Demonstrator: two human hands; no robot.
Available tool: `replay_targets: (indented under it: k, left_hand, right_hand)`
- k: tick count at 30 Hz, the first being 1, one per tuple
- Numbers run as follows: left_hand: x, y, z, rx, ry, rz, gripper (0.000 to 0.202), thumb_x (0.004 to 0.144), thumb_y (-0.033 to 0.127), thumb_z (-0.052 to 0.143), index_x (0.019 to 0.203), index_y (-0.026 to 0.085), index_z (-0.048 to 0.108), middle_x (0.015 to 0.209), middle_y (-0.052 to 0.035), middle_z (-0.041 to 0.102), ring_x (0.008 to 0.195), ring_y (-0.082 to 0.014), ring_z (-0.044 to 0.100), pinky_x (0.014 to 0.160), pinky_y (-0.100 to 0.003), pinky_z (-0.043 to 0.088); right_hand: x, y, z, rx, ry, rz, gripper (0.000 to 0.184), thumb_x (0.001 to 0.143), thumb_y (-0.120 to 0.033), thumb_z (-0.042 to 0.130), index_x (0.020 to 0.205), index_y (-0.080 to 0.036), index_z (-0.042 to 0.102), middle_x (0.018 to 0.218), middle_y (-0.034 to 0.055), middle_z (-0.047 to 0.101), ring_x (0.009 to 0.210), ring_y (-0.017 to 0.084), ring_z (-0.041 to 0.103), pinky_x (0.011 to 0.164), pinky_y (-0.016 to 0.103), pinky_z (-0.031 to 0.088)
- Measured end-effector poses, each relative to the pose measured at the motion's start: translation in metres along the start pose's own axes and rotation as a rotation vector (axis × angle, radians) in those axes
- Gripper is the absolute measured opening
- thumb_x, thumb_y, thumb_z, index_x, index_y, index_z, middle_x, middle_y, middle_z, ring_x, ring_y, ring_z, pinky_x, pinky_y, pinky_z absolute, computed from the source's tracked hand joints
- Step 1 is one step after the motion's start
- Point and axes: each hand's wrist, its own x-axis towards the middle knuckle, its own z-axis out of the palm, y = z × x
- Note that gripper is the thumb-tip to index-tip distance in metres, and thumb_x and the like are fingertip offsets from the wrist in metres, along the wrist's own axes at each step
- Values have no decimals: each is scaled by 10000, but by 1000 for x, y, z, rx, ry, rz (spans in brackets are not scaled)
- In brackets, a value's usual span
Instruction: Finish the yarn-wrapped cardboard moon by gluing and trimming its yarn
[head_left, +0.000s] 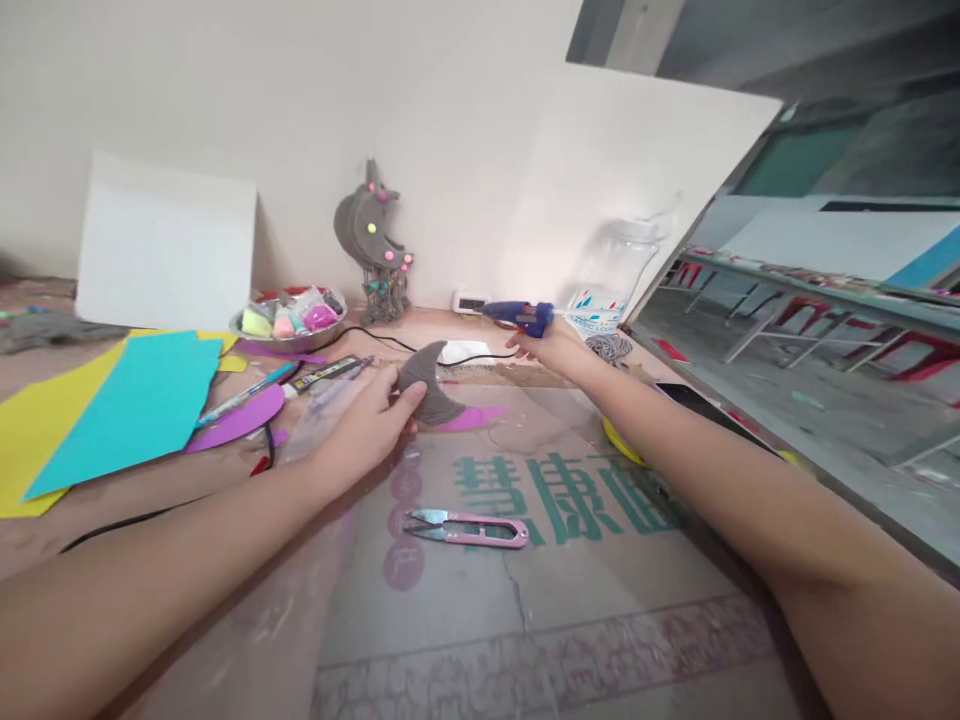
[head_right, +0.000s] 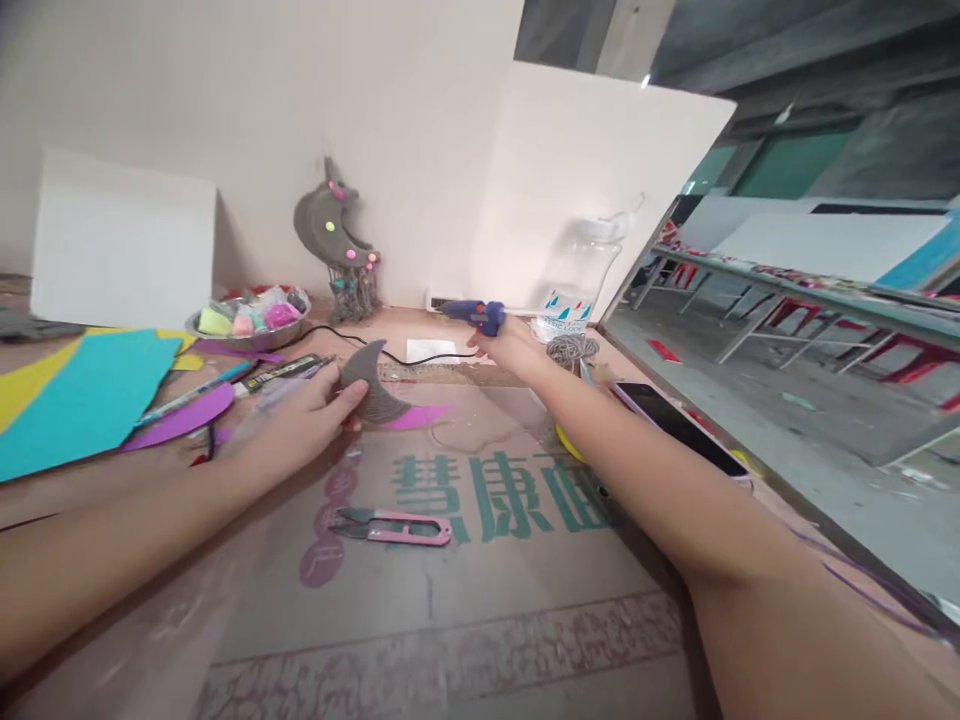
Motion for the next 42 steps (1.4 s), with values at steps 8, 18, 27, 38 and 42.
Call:
replay_targets:
  k: [8, 18, 27, 38, 42]
  left_hand:
    - [1, -5, 0, -49, 39, 50, 169, 856, 388, 420, 809, 226, 428, 625, 36, 489, 526, -121, 488, 486, -241, 368]
    - [7, -15, 0, 30, 110, 133, 150, 865, 356, 412, 862, 219, 473, 754, -1, 546, 651, -151, 522, 587, -272, 397]
    - [9, -18, -1, 90, 155, 137, 174, 864, 361, 403, 899, 220, 499, 806, -17, 561, 728, -179, 527, 646, -302, 403]
    - [10, -21, -1, 64, 150, 147, 180, 865, 366, 404, 905, 219, 500, 835, -20, 569, 697, -171, 535, 640, -303, 406]
    - [9, -20, -1, 46, 134, 152, 189, 868, 360, 396, 940, 222, 504, 888, -28, 579, 707, -171, 539, 640, -301, 410]
  right_hand:
    - [-72, -21, -10, 362, -17, -156, 182, 781, -339, 565, 851, -174, 596, 792, 39, 650, 644, 127, 588, 610, 246, 490]
    - [-111, -24, 0, 208, -38, -90, 225, 737, -440, 576, 727, -223, 634, 770, 18, 679, 747, 210, 632, 720, 340, 500]
    - [-115, -27, 1, 189, -56, 36, 240, 711, -454, 604, 707, -219, 651, 681, 10, 684, 653, 195, 649, 590, 302, 519]
    - [-117, -33, -1, 200, -75, -7, 243, 728, -455, 611, 801, -227, 648, 728, 25, 691, 695, 215, 656, 610, 317, 534]
    - [-118, -31, 0, 241, -83, -37, 240, 729, -453, 624, 832, -240, 658, 759, 33, 698, 723, 228, 657, 639, 334, 538]
